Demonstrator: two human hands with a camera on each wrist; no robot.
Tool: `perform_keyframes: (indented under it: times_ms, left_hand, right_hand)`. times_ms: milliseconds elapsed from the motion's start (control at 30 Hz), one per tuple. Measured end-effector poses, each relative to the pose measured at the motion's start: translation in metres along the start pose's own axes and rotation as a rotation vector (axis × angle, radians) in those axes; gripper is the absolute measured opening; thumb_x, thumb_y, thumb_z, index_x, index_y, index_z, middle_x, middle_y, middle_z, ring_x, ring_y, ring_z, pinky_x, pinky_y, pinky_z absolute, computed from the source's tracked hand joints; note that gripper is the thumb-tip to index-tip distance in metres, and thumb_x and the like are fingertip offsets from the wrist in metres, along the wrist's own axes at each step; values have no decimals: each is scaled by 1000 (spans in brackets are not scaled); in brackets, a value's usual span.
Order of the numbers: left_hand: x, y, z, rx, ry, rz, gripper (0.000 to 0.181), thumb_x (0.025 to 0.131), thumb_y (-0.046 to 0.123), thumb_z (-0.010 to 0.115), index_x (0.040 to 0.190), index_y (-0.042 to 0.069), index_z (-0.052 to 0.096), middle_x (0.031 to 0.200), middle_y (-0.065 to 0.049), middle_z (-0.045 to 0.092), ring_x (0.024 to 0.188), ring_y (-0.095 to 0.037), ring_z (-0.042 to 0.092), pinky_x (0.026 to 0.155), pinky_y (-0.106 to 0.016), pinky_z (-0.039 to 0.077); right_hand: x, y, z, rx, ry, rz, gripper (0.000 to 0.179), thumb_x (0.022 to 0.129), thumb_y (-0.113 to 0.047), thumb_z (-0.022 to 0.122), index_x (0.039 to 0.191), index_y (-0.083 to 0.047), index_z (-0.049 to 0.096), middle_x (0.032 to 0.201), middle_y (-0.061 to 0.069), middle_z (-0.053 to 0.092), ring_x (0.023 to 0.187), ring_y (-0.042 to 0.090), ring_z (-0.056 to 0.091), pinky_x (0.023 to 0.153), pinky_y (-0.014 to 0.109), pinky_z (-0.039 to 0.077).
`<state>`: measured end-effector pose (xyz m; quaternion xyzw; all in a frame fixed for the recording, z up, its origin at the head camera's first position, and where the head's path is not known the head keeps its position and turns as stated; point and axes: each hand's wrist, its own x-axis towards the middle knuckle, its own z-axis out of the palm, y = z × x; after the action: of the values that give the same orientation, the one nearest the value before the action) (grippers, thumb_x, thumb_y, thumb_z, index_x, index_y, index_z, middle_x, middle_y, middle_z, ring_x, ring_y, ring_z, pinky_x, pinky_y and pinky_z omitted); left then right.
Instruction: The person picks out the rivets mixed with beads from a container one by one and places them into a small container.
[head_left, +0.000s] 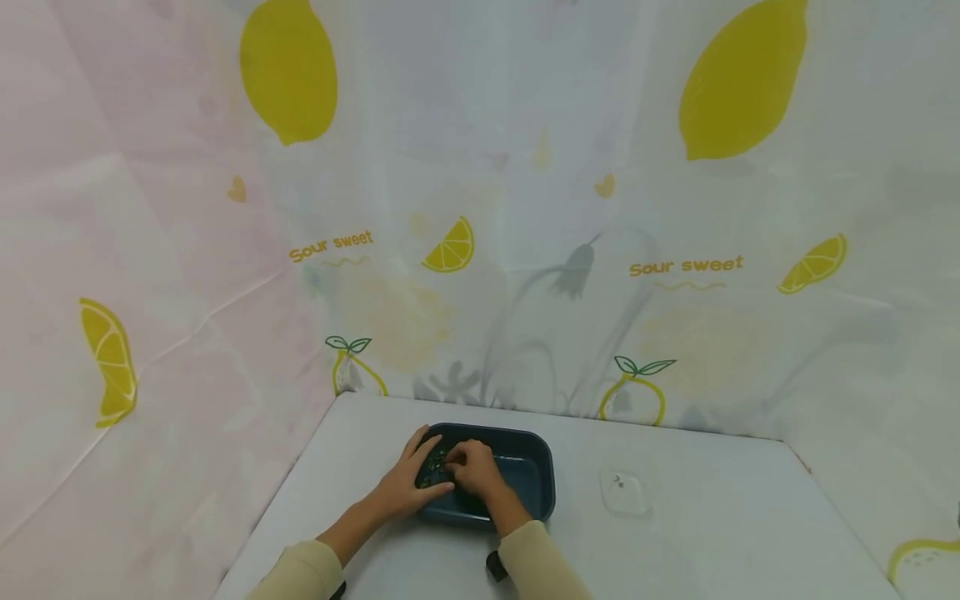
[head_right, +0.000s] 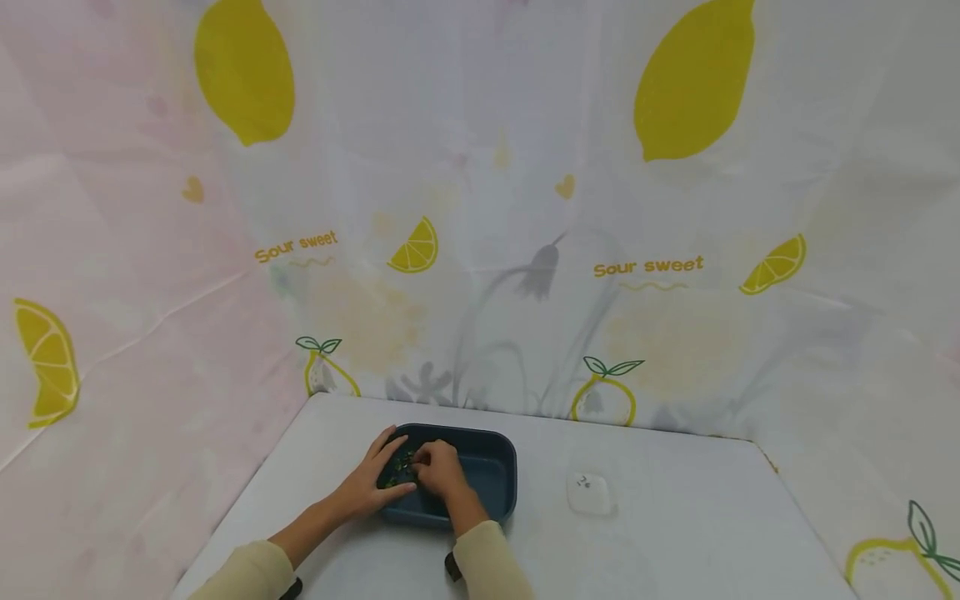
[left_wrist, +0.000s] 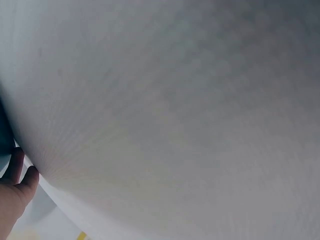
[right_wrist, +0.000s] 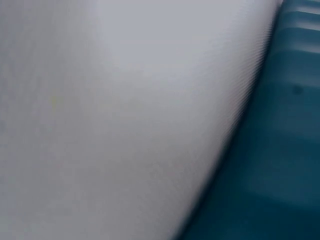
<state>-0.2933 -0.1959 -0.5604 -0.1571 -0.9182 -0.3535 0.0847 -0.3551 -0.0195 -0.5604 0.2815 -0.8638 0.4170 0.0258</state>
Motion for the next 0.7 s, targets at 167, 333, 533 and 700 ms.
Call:
perform_keyframes:
  times_ms: [167, 333, 533, 700]
  left_hand:
    - [1, 1, -2, 3, -23, -5, 86, 88, 50, 69, 154, 8, 33, 163, -21, 15, 139, -46, 38, 97, -63, 44]
    - [4, 2, -5, 7, -41, -28, 87, 88, 51, 69, 155, 9, 32, 164, -20, 13, 138, -46, 39, 97, -65, 42]
    - [7, 1, -5, 33, -73, -19, 87, 88, 51, 69, 155, 9, 32, 164, -20, 14, 141, -45, 37, 100, -64, 42]
    - [4, 1, -2, 4, -52, -21, 85, 88, 50, 70, 154, 8, 34, 163, -21, 16, 142, -45, 35, 101, -64, 40]
  right_hand:
    - [3, 0, 0, 44, 4, 2, 4, 83, -1, 76, 86, 0, 77, 83, 9, 73, 75, 19, 67, 66, 27, 54]
    - [6, -2, 0, 88, 32, 7, 5, 83, -1, 76, 87, 1, 76, 83, 11, 75, 75, 19, 70, 65, 26, 55]
    - [6, -2, -5, 163, 71, 78, 8, 83, -2, 77, 90, 2, 76, 85, 12, 75, 75, 18, 71, 64, 25, 55]
    - [7, -6, -15, 243, 31, 114, 10, 85, -1, 74, 95, 3, 75, 89, 14, 75, 78, 22, 72, 67, 31, 57]
